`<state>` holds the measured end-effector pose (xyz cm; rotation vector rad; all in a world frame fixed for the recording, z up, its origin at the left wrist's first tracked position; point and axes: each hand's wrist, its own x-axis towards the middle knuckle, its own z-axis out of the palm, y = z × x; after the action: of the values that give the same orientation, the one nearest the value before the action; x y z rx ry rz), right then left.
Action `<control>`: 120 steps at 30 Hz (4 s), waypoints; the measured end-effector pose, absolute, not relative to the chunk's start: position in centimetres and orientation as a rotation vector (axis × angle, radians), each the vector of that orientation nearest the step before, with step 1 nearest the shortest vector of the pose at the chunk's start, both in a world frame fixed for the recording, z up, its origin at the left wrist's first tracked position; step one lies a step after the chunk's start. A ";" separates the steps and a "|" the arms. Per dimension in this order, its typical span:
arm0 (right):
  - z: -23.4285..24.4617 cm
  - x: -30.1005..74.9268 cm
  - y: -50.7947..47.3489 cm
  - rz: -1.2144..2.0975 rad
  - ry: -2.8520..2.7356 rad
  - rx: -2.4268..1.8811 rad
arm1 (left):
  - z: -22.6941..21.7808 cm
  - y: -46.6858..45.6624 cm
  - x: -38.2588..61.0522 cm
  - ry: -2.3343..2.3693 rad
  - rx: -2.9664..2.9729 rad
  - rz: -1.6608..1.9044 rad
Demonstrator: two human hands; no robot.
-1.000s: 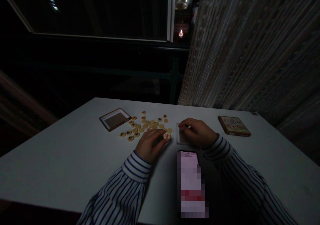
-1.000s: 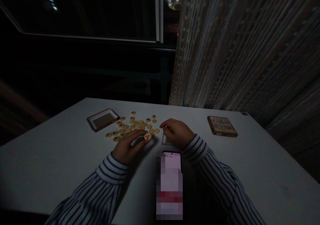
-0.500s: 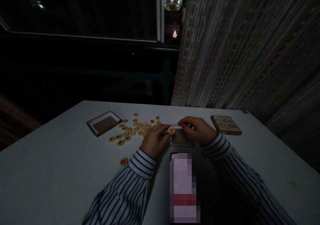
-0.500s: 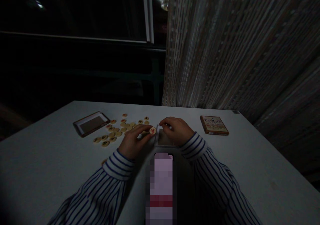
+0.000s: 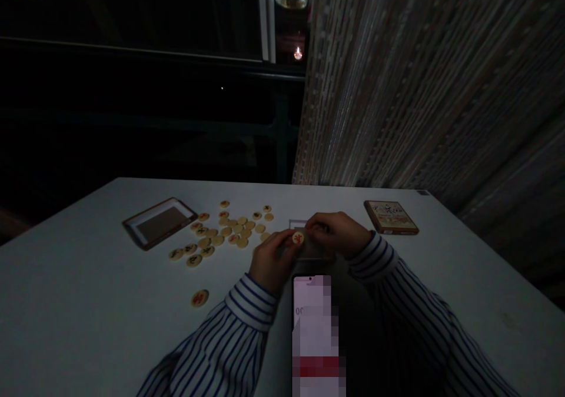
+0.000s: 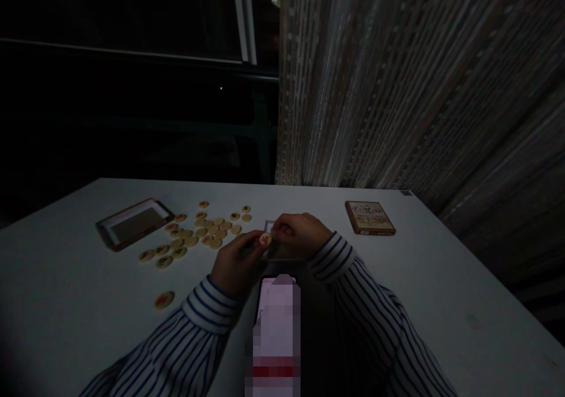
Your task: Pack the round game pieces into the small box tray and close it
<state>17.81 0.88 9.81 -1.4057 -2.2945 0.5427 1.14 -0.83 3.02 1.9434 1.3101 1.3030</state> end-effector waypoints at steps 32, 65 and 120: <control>8.2 17.6 1.4 0.970 -2.125 -1.280 | 3.2 -0.6 1.2 1.122 1.345 1.330; 8.2 17.6 1.6 1.000 -2.074 -1.220 | 4.1 -1.0 1.5 1.029 0.900 1.293; 9.3 18.1 1.2 0.173 -2.554 -1.191 | 1.8 -0.2 0.6 1.391 1.425 1.361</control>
<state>18.06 1.22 9.28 -1.1907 -2.5539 0.1732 0.64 -0.25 1.82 1.4252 1.3908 1.3611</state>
